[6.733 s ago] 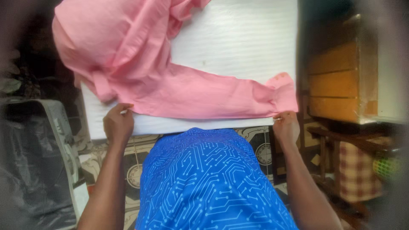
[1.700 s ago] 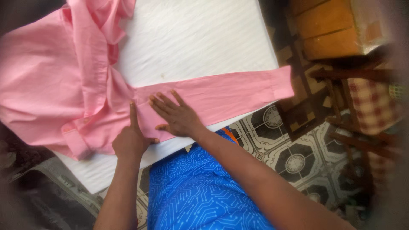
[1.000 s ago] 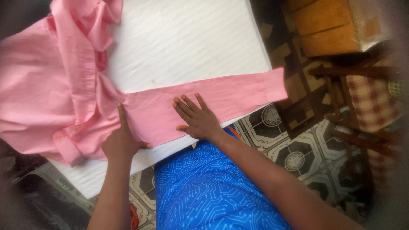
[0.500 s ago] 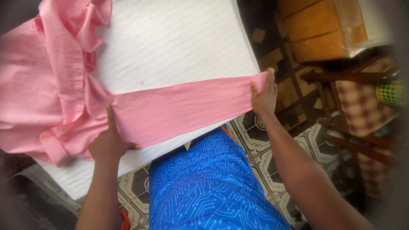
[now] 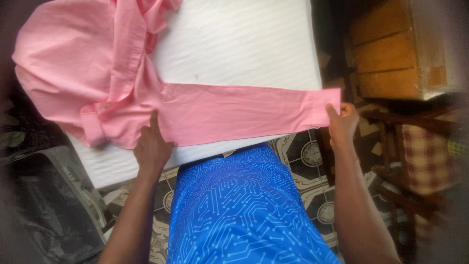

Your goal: The person spreads a pink shirt on a table, smooths the fabric by hand, and folds the sleeves inward.

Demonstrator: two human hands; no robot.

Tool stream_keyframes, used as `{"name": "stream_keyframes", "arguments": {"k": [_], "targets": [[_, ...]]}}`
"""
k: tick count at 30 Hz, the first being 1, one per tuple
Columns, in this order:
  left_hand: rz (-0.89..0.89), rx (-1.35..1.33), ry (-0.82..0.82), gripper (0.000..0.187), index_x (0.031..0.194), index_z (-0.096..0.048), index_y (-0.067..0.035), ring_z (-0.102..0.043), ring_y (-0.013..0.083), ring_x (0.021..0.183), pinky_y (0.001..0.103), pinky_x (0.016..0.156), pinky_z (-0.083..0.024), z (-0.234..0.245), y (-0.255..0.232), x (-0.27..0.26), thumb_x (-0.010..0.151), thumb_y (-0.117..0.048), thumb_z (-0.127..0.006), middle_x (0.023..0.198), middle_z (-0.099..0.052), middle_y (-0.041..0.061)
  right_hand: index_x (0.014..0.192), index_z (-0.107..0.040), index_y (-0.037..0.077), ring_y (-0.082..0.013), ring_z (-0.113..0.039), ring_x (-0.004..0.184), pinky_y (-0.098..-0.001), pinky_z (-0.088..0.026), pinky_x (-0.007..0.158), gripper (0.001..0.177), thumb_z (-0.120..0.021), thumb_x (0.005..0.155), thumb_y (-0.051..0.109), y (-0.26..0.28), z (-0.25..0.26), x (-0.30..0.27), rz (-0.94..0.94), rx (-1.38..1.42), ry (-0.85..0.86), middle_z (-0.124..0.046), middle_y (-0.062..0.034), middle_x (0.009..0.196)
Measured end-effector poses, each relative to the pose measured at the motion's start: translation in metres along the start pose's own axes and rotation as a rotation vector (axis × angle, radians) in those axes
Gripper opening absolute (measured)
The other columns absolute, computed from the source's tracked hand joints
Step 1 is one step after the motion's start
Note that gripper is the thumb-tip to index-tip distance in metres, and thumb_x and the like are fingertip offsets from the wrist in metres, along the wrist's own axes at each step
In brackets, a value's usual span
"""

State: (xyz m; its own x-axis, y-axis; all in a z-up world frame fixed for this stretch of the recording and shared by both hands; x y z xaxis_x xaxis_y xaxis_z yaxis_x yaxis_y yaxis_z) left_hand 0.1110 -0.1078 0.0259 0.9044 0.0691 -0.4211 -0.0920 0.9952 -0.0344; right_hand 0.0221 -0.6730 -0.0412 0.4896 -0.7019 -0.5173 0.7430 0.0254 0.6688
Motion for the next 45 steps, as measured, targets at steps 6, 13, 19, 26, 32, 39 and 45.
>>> {"name": "stream_keyframes", "arguments": {"k": [6,13,19,26,32,39,45], "targets": [[0.174,-0.994,0.187,0.074,0.142,-0.051,-0.01,-0.069,0.0219,0.089,0.043,0.076,-0.06,-0.033,0.001,0.003,0.085,-0.049,-0.076,0.105,-0.065,0.01,0.105,-0.067,0.005,-0.0208,-0.07,0.086,-0.0396,-0.059,0.077,0.016,-0.072,0.095,0.018,0.109,-0.069,-0.093,0.513,-0.433,0.161,-0.074,-0.0102,0.104],[0.327,-1.823,0.497,0.095,0.143,-0.049,-0.008,-0.069,0.0223,0.089,0.039,0.079,-0.062,-0.032,0.003,0.017,0.081,-0.08,-0.052,0.107,-0.064,0.013,0.131,-0.058,0.005,-0.0249,-0.068,0.119,-0.0406,-0.056,0.101,0.045,-0.069,0.095,0.029,0.161,-0.225,-0.287,0.672,-0.094,1.144,-0.067,-0.0132,0.129],[0.406,-1.141,0.293,0.068,0.126,-0.062,-0.001,-0.062,0.0179,0.084,0.038,0.063,-0.049,-0.044,0.063,0.037,0.08,-0.047,-0.079,0.106,-0.068,0.008,0.122,-0.068,0.01,-0.026,-0.071,0.111,-0.0406,-0.055,0.095,0.033,-0.063,0.097,0.031,0.122,-0.244,-0.261,0.702,-0.52,0.966,-0.073,-0.0108,0.123],[0.19,-1.064,-0.147,0.052,0.129,-0.059,-0.003,-0.065,0.0209,0.095,0.035,0.081,-0.053,-0.017,0.088,0.022,0.089,-0.028,-0.08,0.111,-0.07,0.014,0.117,-0.07,0.006,-0.0278,-0.069,0.114,-0.0409,-0.055,0.101,0.024,-0.06,0.105,0.023,0.09,-0.218,-0.205,0.66,-0.534,0.401,-0.073,-0.0128,0.119],[-0.155,-0.302,-0.443,0.051,0.147,-0.049,-0.006,-0.044,0.0357,0.136,0.055,0.113,-0.034,0.024,0.022,-0.01,0.101,-0.018,-0.065,0.143,-0.049,0.024,0.15,-0.05,-0.003,-0.0386,-0.031,0.152,-0.053,-0.024,0.123,0.056,-0.054,0.106,0.032,0.107,-0.289,-0.265,1.208,-0.585,0.392,-0.039,-0.0245,0.161],[-0.511,0.037,-0.174,0.072,0.16,-0.032,-0.008,-0.019,0.0294,0.157,0.058,0.125,-0.008,-0.037,-0.007,-0.004,0.104,-0.053,-0.04,0.168,-0.025,0.015,0.16,-0.035,0.01,-0.0289,-0.022,0.158,-0.0554,-0.008,0.129,0.076,-0.055,0.1,0.052,0.08,-0.325,-0.273,1.396,-0.729,0.565,-0.029,-0.0097,0.169],[-0.503,0.0,-0.138,0.071,0.163,-0.031,-0.009,-0.016,0.0313,0.16,0.052,0.13,-0.007,-0.037,0.016,-0.004,0.107,-0.052,-0.038,0.171,-0.023,0.018,0.166,-0.013,0.008,-0.0279,-0.007,0.16,-0.059,0.0,0.127,0.09,-0.025,0.103,0.07,0.072,-0.264,-0.158,1.004,-1.126,0.322,-0.008,-0.0072,0.175]]}}
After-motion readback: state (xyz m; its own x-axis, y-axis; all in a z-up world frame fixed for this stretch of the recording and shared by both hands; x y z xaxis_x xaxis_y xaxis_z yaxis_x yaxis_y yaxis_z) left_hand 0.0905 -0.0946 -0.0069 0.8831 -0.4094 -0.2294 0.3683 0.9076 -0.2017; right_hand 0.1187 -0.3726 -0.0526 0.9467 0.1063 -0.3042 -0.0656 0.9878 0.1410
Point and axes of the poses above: each hand's wrist, its own x-axis towards the middle knuckle, its own z-axis out of the back of the hand, y = z × x, the point moved 8 cm from there along x, towards the middle knuckle
